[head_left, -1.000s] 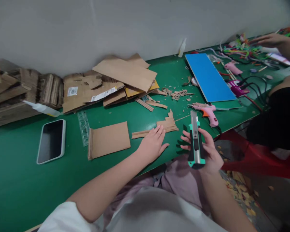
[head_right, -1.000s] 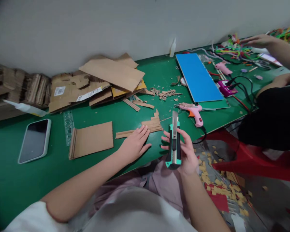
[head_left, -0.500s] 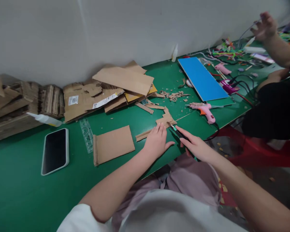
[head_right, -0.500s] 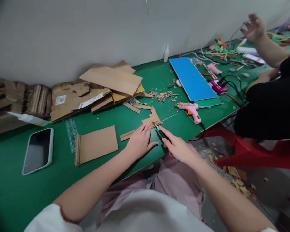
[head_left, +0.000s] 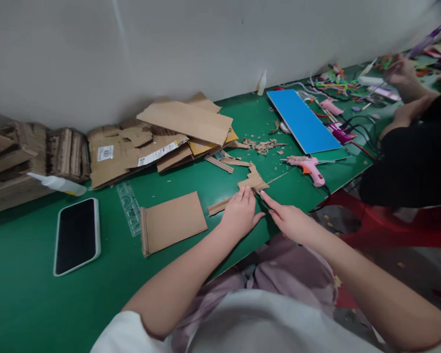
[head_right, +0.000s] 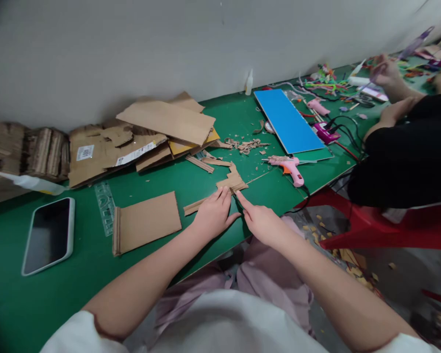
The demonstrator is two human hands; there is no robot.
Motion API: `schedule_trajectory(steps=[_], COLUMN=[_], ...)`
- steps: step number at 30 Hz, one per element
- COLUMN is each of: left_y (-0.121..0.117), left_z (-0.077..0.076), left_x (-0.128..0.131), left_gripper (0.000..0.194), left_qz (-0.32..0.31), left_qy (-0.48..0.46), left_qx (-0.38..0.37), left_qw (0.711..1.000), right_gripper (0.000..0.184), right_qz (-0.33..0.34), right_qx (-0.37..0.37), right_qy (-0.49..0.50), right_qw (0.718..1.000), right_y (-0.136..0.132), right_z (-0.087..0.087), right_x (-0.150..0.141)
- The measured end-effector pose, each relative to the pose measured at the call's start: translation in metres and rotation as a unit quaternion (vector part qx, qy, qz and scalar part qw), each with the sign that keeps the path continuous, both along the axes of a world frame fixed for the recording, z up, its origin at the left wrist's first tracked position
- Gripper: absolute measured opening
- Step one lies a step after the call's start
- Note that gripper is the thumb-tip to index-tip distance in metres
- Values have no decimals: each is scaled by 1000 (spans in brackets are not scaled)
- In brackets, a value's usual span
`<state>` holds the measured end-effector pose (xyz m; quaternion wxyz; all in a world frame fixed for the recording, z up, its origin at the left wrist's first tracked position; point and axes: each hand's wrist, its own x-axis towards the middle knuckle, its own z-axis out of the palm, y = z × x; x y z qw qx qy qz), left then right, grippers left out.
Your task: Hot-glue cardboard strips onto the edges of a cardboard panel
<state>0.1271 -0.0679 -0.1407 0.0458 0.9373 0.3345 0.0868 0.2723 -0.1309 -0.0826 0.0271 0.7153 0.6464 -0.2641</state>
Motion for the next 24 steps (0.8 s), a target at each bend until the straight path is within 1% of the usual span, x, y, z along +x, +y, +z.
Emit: schedule_trajectory(steps=[3, 7, 11, 14, 19, 21, 24], left_y=[0, 1, 1, 1, 1, 1, 1], left_z=[1, 0, -1, -1, -2, -3, -4], left_x=[0, 0, 1, 1, 1, 0, -2], left_gripper=[70, 72, 64, 59, 57, 58, 54], left_qz=[2, 1, 3, 12, 7, 4, 4], left_qy=[10, 9, 10, 14, -6, -15, -23], left_qx=[-9, -10, -2, -1, 4, 7, 7], left_qw=[1000, 1000, 1000, 1000, 1000, 1000, 1000], right_gripper=[56, 56, 55, 56, 56, 57, 57], right_qz=[37, 41, 44, 33, 7, 2, 2], right_qx=[3, -14, 2, 12, 10, 4, 0], right_qy=[-37, -41, -94, -116, -111, -107, -108], right_qw=[999, 998, 995, 993, 994, 994, 994], right_y=[6, 11, 9, 5, -3, -6, -10], right_z=[1, 4, 3, -1, -3, -3, -4], right_x=[1, 0, -7, -13, -19, -20, -20])
